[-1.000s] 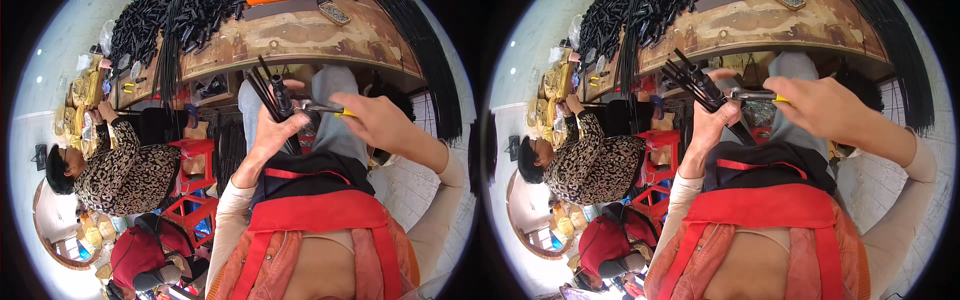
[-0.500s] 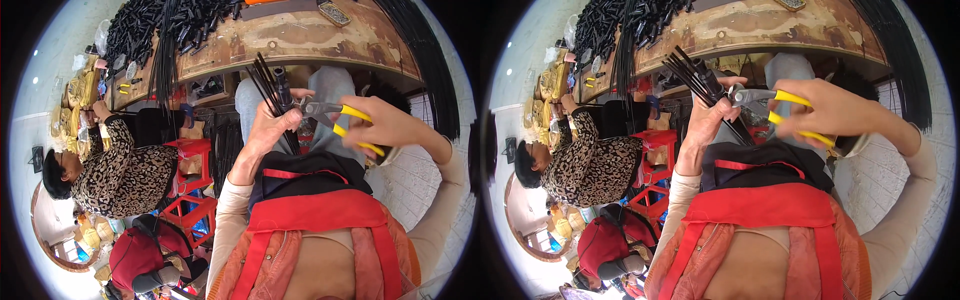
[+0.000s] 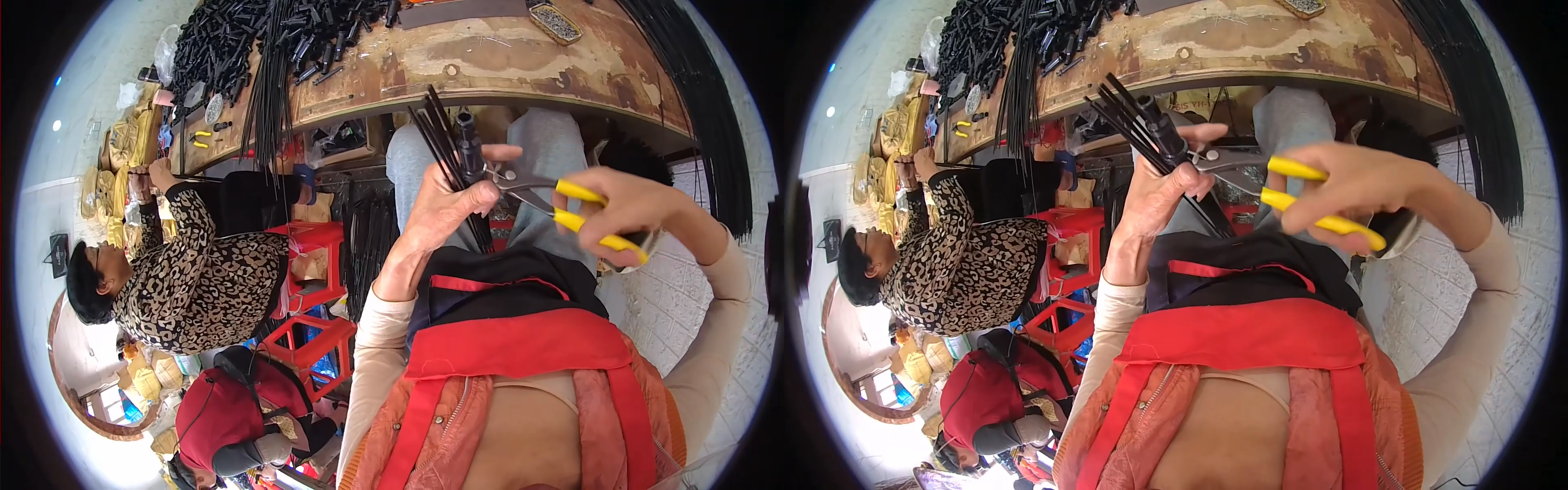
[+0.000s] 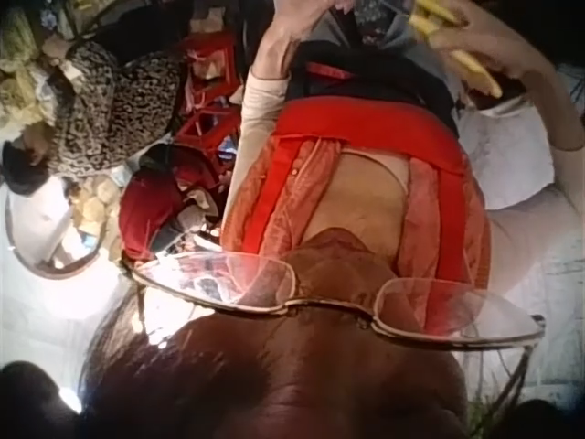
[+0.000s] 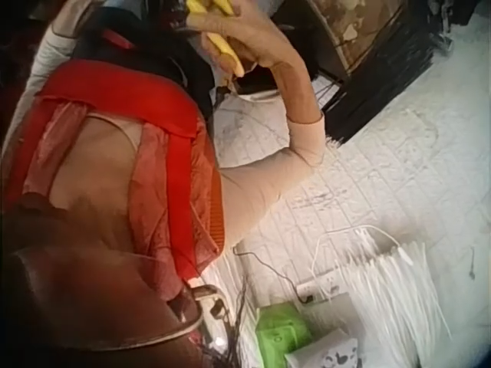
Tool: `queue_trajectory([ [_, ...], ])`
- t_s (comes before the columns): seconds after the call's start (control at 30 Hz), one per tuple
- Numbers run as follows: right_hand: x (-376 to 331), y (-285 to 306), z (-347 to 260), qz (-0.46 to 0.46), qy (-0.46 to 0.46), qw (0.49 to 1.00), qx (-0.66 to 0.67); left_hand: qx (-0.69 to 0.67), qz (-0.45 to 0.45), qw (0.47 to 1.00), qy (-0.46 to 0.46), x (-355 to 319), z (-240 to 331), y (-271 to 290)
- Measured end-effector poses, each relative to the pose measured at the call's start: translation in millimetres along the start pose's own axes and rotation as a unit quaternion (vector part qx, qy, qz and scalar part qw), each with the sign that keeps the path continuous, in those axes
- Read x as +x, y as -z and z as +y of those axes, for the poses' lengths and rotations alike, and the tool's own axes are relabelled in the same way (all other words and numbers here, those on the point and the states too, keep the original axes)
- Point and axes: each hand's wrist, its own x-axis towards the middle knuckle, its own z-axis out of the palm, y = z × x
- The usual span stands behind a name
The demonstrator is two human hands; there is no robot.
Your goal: The recorder is seen cutting and assembling small black cables into bundles at a workstation using wire cutters.
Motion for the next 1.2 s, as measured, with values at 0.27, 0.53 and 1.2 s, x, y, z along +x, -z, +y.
queue_trajectory([
  [0.27,18,-8,38,0.291,0.241,0.825,-0.421,0.019,0.019,0.999,-0.025,2,-9,-5],
  [0.53,22,-29,37,0.227,0.104,0.939,-0.237,0.029,-0.004,0.999,-0.043,-7,-17,-3],
  [1.2,10,-31,34,0.271,0.113,0.922,-0.253,0.044,0.038,0.997,-0.042,-6,-29,-7],
])
